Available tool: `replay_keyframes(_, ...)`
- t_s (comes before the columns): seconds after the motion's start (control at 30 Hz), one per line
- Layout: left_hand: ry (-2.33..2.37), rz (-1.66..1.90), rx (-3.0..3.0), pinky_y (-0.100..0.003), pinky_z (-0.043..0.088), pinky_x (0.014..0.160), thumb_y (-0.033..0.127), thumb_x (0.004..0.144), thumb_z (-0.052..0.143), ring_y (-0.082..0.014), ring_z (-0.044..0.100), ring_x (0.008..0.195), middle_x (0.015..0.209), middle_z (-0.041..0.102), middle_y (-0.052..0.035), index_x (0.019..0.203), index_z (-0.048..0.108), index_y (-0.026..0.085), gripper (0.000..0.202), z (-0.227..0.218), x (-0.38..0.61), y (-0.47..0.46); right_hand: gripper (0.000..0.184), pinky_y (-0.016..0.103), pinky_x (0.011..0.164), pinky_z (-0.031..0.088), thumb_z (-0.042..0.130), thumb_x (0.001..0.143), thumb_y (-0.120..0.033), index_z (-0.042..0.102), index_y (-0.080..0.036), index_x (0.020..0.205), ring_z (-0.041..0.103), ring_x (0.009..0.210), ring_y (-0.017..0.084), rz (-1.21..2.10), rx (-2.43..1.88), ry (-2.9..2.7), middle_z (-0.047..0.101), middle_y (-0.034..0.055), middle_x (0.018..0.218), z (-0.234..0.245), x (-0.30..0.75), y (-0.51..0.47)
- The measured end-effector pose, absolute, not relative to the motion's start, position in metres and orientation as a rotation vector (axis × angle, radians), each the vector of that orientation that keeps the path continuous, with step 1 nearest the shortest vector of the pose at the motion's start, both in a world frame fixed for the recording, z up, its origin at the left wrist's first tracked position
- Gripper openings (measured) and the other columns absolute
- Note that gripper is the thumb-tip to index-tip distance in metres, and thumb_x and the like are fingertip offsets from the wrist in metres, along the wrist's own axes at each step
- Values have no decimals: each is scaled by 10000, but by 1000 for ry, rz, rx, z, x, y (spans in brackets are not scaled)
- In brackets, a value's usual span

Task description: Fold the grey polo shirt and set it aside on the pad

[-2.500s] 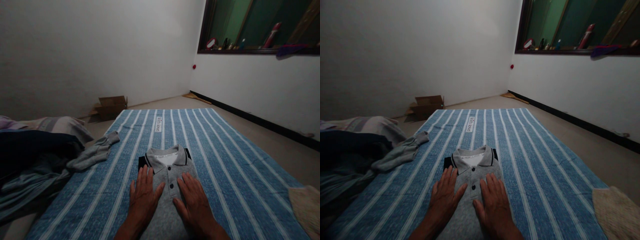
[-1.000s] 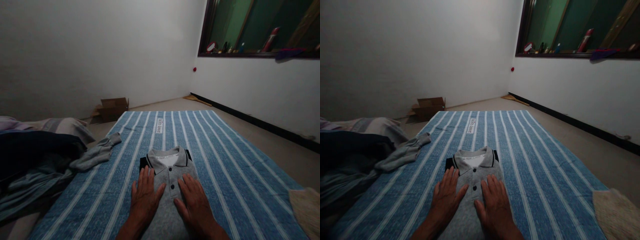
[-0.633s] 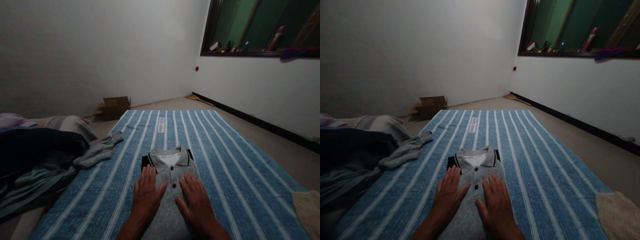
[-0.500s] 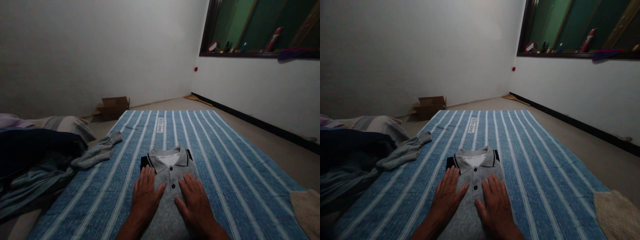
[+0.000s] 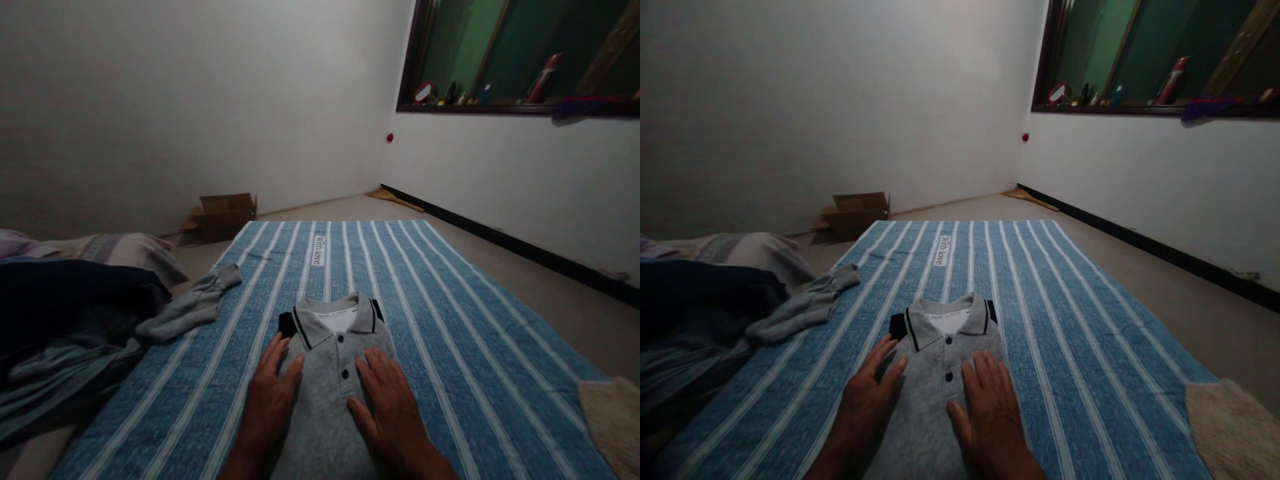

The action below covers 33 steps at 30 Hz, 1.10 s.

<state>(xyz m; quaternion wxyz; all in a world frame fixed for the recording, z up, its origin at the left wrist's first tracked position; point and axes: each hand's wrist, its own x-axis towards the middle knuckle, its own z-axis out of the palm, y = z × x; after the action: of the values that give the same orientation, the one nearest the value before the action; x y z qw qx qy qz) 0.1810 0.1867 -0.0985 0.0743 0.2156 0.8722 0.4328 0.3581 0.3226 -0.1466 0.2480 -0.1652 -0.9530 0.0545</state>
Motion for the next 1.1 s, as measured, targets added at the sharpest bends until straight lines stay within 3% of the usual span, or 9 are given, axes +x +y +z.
replay_keyframes(0.1,2421,1512,286,-409,365,1061,392,752,588,-287,495,1234,1300,570,-120,1145,597,158,458,-82,176,181,498,493,991,437,542,859,-377,514,-175,1314,440,1284,309,159,-484,-2607,488,129,1384,-143,357,320)
replay_keyframes(0.2,2060,1661,-24,-355,518,840,342,729,640,-277,613,1069,1211,625,-114,1115,586,170,426,-69,173,175,492,498,1005,417,547,855,-359,520,-167,1307,436,1286,310,169,-505,-2613,486,135,1385,-141,358,318)
replay_keyframes(0.27,1894,1709,-147,-287,534,677,305,713,669,-253,649,979,1165,646,-106,1057,596,181,372,-64,172,171,490,502,1008,411,545,857,-361,519,-168,1307,433,1288,310,183,-504,-2617,484,133,1387,-140,358,318)
replay_keyframes(0.37,1785,1753,-197,-233,500,571,265,669,719,-223,662,906,1034,687,-93,983,601,180,346,-65,170,167,491,500,1008,410,538,864,-371,514,-166,1309,431,1289,309,193,-492,-2626,482,133,1389,-140,359,319)
replay_keyframes(0.5,1642,1704,-139,-236,472,530,317,610,759,-183,655,668,736,687,-33,869,620,167,330,-75,165,166,477,495,1004,415,529,870,-373,520,-169,1300,440,1283,304,193,-495,-2627,495,133,1377,-139,360,319)
replay_keyframes(0.63,1653,1642,-92,-229,410,461,380,581,769,-144,578,502,588,633,-11,708,607,147,312,-81,159,173,460,487,1012,409,521,874,-370,527,-176,1291,439,1285,294,208,-507,-2612,505,129,1368,-139,360,319)
replay_keyframes(0.73,1700,1611,-87,-260,421,468,367,560,775,-162,571,480,540,616,-26,625,580,142,305,-82,156,180,457,483,1017,403,524,872,-374,535,-171,1282,444,1281,294,209,-501,-2606,511,130,1363,-140,360,319)
replay_keyframes(0.9,1757,1592,-64,-283,463,530,286,586,735,-178,607,532,609,660,-53,689,632,119,222,-83,155,185,466,483,1021,396,527,871,-387,536,-163,1280,436,1285,301,229,-490,-2606,501,133,1371,-141,361,321)
replay_keyframes(1.1,1775,1600,-39,-268,440,503,328,554,767,-170,591,512,573,636,-36,644,607,130,270,-85,153,184,474,491,1024,389,514,882,-390,514,-165,1299,425,1295,298,231,-489,-2619,488,134,1383,-140,362,321)
